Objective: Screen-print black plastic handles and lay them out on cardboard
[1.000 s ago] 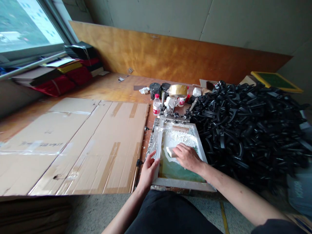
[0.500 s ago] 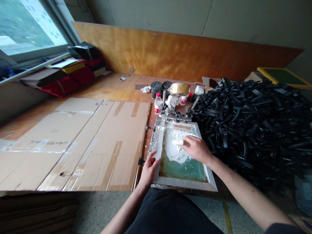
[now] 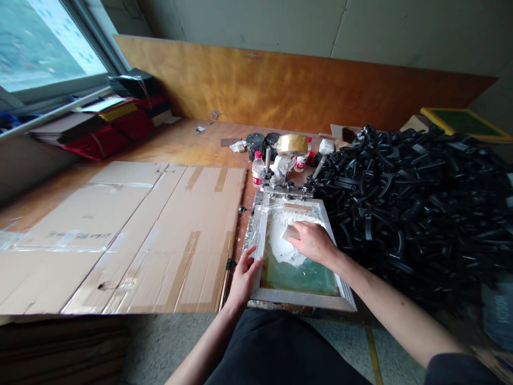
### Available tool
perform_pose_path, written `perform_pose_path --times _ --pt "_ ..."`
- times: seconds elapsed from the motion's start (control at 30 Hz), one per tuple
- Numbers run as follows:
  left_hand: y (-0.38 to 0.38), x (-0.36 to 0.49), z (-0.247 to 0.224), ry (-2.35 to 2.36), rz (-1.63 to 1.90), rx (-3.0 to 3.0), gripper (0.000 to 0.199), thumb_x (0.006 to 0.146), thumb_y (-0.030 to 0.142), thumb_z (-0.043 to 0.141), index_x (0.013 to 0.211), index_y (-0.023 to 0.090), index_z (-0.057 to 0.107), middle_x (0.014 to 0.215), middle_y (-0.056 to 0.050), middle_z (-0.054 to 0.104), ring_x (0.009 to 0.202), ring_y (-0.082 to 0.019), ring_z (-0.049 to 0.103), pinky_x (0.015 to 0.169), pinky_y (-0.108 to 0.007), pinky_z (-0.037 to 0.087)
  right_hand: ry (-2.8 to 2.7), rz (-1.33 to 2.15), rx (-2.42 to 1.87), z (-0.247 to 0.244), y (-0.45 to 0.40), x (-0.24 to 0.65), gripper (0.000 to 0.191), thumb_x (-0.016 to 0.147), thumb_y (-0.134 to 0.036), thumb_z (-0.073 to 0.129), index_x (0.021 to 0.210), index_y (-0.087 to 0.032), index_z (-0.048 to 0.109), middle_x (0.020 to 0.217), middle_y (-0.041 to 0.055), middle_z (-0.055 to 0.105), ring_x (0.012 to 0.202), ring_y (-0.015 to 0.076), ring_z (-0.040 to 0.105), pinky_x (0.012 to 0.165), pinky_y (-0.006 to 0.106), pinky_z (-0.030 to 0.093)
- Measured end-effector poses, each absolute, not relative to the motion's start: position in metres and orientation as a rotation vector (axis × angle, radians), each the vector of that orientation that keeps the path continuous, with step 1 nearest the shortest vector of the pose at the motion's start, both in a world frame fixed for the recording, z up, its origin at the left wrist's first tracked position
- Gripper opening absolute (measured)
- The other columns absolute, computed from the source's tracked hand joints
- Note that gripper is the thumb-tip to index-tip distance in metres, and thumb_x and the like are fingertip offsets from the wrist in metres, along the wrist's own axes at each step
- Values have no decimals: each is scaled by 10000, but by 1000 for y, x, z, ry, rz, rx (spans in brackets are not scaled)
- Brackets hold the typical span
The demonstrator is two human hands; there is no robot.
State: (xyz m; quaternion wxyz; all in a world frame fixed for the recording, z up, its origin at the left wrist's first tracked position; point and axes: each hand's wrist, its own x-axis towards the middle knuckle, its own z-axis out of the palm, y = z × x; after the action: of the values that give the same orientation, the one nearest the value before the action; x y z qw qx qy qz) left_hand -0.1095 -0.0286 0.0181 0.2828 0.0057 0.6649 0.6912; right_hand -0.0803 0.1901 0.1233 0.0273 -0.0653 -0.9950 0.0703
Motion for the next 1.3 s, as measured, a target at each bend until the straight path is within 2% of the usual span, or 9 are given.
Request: perform_pose_path --times 0.17,0.27,0.4,0.6,0.7,0.83,1.0,1.17,1.3 --pt "-28 -109 21 1770 1877 7 660 765 527 679 1314 196 523 881 -33 655 760 -155 607 669 -239 449 -3019 266 -19 112 181 -82 30 849 -180 611 877 -188 610 886 50 665 845 199 608 690 281 421" --pt "-27 -109 22 1759 1885 -14 678 749 538 688 1313 196 530 853 -24 659 746 -155 606 662 -237 445 -3021 236 169 101 177 -62 142 804 -60 595 878 -180 616 879 57 649 892 211 581 726 290 435" --pt "-27 -109 24 1740 1884 -28 710 733 563 689 1314 186 533 790 -17 651 734 -167 611 644 -240 442 -3027 370 331 105 183 -38 176 793 -43 601 878 -193 630 870 46 645 891 201 574 747 287 444" --pt "-30 -112 41 1721 1836 -8 687 755 510 680 1353 233 488 838 -13 655 681 -138 588 584 -215 411 -2904 658 73 135 212 -59 62 811 -203 684 839 -194 629 794 8 638 738 152 579 671 263 428" --pt "-31 -120 68 1656 1829 78 623 755 503 675 1300 231 543 828 -9 648 589 -118 539 522 -210 374 -2798 657 -73 158 235 -77 125 804 -286 698 820 -187 623 755 -4 629 666 137 558 616 258 406" --pt "-20 -141 116 1777 1898 242 503 781 583 620 1021 146 685 721 -12 599 561 -111 472 521 -209 342 -2737 617 -154 196 271 -92 257 785 -420 701 758 -183 604 668 -15 594 600 132 520 565 264 370" --pt "-3 -164 152 1773 2065 427 556 825 633 541 1000 125 683 761 -29 604 621 -123 509 589 -215 373 -2682 594 -146 216 296 -101 343 759 -512 701 747 -185 598 647 -4 592 590 142 514 555 269 365" --pt "-20 -152 114 1772 1823 284 504 780 611 617 958 142 667 657 5 550 523 -91 439 503 -196 302 -2745 673 -122 171 273 -89 230 786 -403 696 788 -184 623 694 -12 627 620 145 554 574 256 384" --pt "-33 -130 46 1823 1645 210 621 767 562 639 1263 196 564 647 30 550 512 -100 426 501 -202 290 -2864 697 -39 117 239 -79 99 798 -252 691 870 -202 645 848 7 678 753 160 612 656 257 416"
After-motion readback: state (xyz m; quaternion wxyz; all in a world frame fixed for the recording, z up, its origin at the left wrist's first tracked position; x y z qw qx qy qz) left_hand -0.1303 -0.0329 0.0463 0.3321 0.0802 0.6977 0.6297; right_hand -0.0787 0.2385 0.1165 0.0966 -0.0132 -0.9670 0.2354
